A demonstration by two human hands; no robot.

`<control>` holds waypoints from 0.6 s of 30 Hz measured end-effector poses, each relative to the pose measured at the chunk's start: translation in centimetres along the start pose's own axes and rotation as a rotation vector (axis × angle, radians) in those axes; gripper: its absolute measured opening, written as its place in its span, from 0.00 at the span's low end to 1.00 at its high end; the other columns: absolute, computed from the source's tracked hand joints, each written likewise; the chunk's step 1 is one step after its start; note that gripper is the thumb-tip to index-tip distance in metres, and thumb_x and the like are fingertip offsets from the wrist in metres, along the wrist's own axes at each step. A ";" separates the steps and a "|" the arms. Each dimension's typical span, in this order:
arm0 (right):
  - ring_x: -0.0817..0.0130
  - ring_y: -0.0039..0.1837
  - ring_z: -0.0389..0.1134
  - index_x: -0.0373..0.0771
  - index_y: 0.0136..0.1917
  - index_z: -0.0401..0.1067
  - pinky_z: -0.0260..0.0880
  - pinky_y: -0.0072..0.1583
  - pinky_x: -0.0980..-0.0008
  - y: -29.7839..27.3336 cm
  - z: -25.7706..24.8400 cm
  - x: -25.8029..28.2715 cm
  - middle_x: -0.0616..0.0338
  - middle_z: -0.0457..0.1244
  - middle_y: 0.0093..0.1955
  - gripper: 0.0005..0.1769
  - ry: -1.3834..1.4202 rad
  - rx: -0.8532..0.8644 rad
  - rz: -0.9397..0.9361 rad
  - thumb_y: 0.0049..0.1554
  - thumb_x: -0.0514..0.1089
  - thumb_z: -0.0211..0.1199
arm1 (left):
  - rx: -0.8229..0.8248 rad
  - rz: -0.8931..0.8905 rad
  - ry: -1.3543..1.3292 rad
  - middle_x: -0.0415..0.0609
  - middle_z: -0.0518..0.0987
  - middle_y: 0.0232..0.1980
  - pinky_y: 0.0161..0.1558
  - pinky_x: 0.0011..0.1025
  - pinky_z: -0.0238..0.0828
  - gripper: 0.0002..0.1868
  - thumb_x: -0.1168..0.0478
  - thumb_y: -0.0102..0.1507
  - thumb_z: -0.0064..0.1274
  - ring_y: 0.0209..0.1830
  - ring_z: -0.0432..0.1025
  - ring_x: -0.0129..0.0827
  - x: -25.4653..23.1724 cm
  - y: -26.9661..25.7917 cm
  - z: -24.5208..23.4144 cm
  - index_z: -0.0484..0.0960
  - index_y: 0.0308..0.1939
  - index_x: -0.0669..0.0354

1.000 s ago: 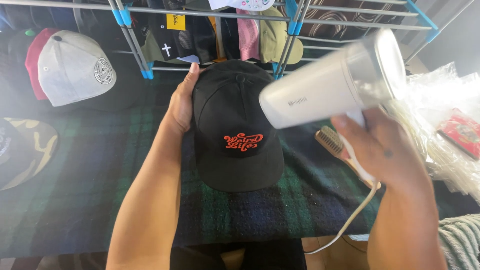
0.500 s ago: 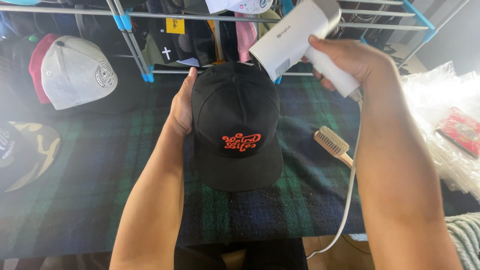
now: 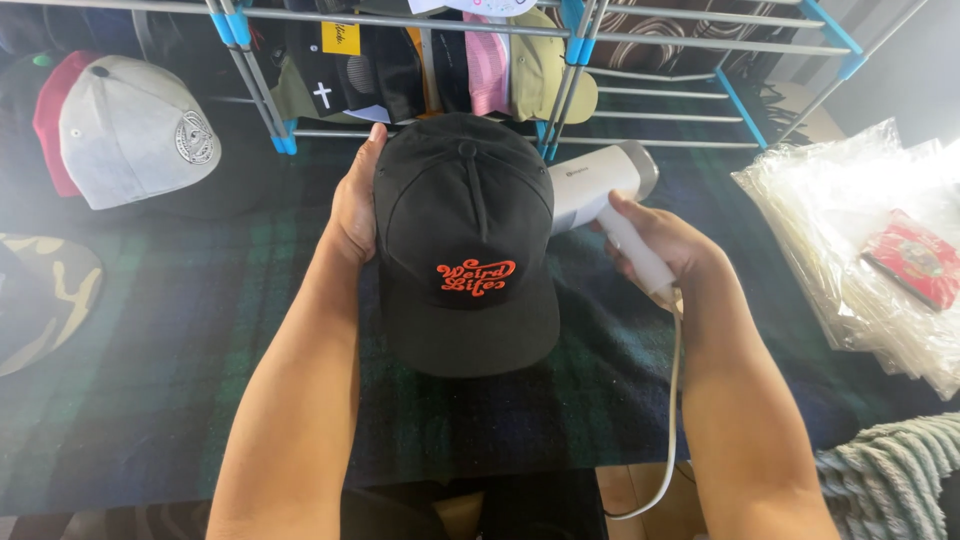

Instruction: Cleaning and shaping a baseball cap using a hair dryer and a brush on a wooden head form.

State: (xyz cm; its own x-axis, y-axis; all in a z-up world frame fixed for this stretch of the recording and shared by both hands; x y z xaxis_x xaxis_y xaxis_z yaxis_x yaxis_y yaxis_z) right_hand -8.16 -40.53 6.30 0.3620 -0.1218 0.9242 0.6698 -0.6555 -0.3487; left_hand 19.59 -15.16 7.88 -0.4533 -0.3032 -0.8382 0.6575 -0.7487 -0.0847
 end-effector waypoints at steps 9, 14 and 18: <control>0.43 0.26 0.68 0.29 0.57 0.68 0.70 0.27 0.49 -11.2 3.5 -2.3 0.34 0.62 0.31 0.31 0.112 -0.305 -0.210 0.70 0.61 0.43 | -0.008 -0.003 0.032 0.57 0.84 0.34 0.49 0.30 0.79 0.31 0.34 0.61 0.55 0.37 0.80 0.40 -0.3 -0.1 -0.1 0.85 0.48 0.59; 0.49 0.19 0.66 0.30 0.38 0.69 0.66 0.22 0.58 -13.7 7.4 -5.4 0.37 0.62 0.19 0.38 0.194 -0.365 -0.336 0.68 0.66 0.40 | -0.039 0.000 0.013 0.57 0.83 0.32 0.47 0.31 0.80 0.32 0.35 0.61 0.54 0.35 0.79 0.42 -0.3 -0.2 0.2 0.86 0.46 0.61; 0.48 0.22 0.67 0.30 0.52 0.63 0.69 0.23 0.55 -12.8 6.9 -5.3 0.38 0.62 0.25 0.30 0.260 -0.396 -0.329 0.70 0.62 0.40 | -0.039 0.000 0.055 0.57 0.83 0.30 0.46 0.29 0.80 0.32 0.34 0.59 0.57 0.34 0.80 0.41 -0.5 -0.6 -0.1 0.86 0.45 0.60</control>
State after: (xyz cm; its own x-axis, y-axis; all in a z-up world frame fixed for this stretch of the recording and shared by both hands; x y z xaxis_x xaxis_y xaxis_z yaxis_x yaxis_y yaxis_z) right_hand -14.18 -26.37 4.73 -0.0289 -0.0101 0.9995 0.4079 -0.9130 0.0026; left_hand 19.46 -14.48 8.29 -0.4201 -0.2697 -0.8665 0.6810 -0.7248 -0.1046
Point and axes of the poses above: each hand's wrist, its own y-axis towards the middle knuckle, its own z-axis out of the palm, x = y × z, the point moved 5 cm from there along y, towards the middle knuckle
